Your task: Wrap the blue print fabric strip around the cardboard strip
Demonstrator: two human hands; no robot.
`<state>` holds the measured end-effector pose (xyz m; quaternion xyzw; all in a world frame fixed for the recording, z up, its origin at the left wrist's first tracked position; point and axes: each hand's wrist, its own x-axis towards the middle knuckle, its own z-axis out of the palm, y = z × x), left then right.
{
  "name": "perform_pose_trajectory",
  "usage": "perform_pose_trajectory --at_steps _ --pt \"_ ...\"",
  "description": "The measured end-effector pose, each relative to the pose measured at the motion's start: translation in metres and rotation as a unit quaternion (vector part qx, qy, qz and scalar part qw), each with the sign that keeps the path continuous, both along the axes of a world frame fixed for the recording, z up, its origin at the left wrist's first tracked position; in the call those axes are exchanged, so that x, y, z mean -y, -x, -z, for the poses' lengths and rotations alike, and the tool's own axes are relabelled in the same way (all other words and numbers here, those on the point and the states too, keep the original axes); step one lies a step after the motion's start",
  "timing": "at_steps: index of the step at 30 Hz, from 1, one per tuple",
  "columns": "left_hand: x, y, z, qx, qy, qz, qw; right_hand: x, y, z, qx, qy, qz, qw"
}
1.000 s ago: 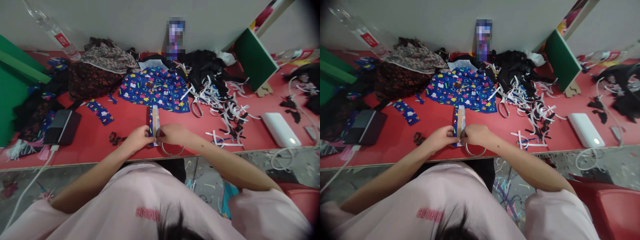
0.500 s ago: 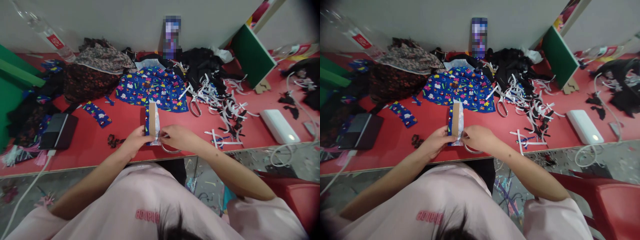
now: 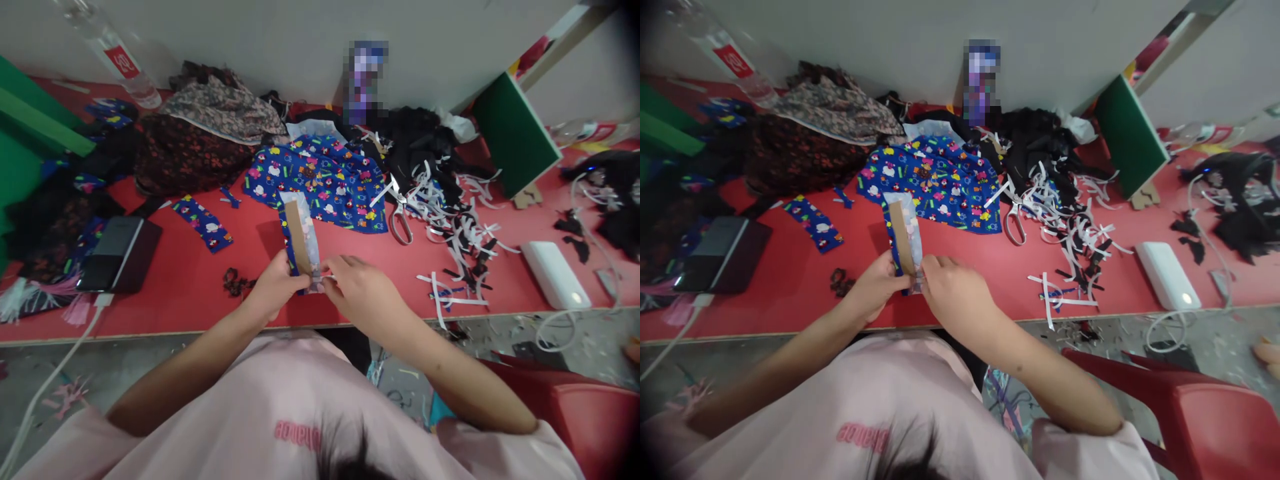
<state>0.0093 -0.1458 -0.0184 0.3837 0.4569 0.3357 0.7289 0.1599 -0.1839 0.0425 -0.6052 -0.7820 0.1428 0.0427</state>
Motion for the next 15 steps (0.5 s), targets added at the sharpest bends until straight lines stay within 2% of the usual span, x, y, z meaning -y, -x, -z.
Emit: perform_pose_trajectory --at_steps 3,5,9,11,15 --pt "-0.003 0.0 0.0 -0.02 -0.025 -0.033 0.999 0.003 0.007 0.009 -0.001 -0.055 -0.011 0.998" --pt "-0.006 -0.001 -0.001 -0.023 -0.032 -0.057 0.998 0.005 0.012 0.019 0.0 -0.117 -0.017 0.993" --pt "-0.011 -0.003 -0.004 0.036 -0.027 -0.068 0.997 0.014 0.016 0.036 -0.016 -0.255 -0.044 0.966" --pt "-0.017 0.0 -0.003 0.05 -0.01 -0.07 0.996 0.023 0.014 0.035 -0.033 -0.295 -0.06 0.953" --pt "-0.031 0.011 0.0 0.048 0.046 -0.119 0.991 0.038 -0.005 0.027 -0.075 -0.348 -0.079 0.931"
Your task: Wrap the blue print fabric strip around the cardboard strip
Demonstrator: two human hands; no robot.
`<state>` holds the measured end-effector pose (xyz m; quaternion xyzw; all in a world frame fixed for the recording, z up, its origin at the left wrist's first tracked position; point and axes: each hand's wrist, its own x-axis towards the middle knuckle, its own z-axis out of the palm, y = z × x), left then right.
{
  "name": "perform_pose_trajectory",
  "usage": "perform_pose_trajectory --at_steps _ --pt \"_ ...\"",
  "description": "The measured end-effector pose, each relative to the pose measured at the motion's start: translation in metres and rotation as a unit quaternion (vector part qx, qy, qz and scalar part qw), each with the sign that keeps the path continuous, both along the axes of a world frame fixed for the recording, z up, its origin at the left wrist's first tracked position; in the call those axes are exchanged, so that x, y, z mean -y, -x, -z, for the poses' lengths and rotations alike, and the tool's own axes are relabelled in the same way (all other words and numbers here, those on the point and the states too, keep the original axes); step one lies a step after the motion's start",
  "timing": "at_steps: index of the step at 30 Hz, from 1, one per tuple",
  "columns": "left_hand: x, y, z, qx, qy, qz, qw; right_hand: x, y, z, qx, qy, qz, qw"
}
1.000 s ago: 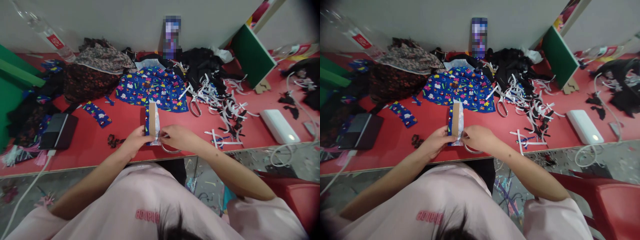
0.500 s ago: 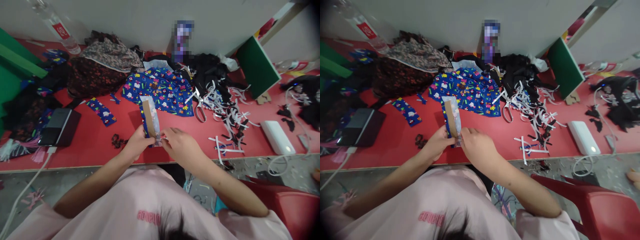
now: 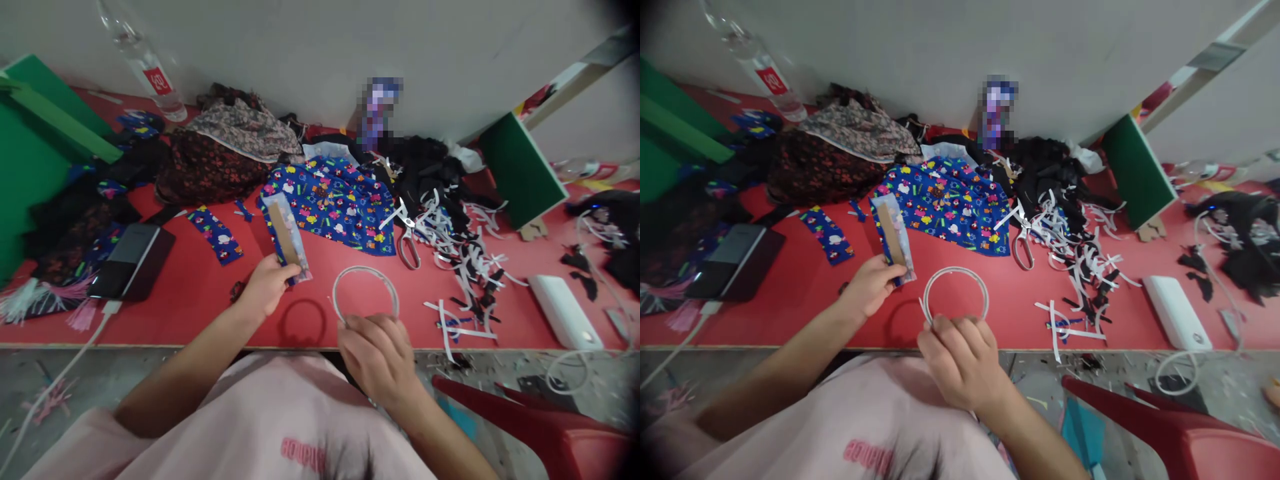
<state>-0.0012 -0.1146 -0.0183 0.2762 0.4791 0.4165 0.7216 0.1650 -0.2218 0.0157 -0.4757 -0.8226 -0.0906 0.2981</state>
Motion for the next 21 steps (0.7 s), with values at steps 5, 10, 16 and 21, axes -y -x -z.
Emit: perform_pose_trajectory --at_steps 5,10,16,21 --pt "-0.003 0.003 -0.006 0.069 0.05 -0.015 0.996 -0.025 -0.048 0.028 0.01 0.034 0.18 0.983" --pt "0.008 -0.005 -0.01 0.147 0.101 -0.049 0.983 -0.042 -0.054 0.044 -0.004 0.121 0.24 0.963" --pt "0.021 -0.016 -0.008 0.151 0.076 -0.009 0.986 -0.053 0.011 0.026 -0.429 0.344 0.09 0.83" --pt "0.032 -0.009 -0.009 0.075 0.022 0.063 0.995 -0.064 0.017 0.023 -0.595 0.405 0.006 0.694"
